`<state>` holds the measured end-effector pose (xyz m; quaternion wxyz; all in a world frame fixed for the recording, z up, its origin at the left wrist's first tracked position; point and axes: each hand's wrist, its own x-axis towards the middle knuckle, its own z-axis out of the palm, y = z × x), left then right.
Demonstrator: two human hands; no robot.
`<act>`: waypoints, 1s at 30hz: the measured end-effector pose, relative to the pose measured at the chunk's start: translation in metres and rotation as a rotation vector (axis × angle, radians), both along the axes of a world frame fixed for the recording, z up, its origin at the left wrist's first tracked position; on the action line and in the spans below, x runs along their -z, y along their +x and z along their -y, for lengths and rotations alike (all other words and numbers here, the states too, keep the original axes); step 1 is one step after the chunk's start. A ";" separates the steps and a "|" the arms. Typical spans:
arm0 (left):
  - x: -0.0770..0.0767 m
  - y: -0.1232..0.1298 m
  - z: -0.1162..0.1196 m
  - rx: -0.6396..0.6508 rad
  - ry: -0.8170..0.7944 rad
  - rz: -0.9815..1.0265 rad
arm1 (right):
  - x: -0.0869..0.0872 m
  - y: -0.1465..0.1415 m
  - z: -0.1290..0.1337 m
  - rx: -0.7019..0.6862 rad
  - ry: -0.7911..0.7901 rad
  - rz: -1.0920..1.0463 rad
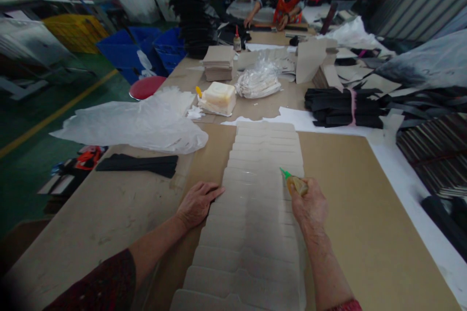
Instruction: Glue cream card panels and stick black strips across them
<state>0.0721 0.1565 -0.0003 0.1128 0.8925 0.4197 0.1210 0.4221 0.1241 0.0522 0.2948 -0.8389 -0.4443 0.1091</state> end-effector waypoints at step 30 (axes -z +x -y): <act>-0.003 0.001 0.003 -0.018 -0.051 -0.004 | -0.003 -0.107 -0.032 -0.343 0.005 -0.081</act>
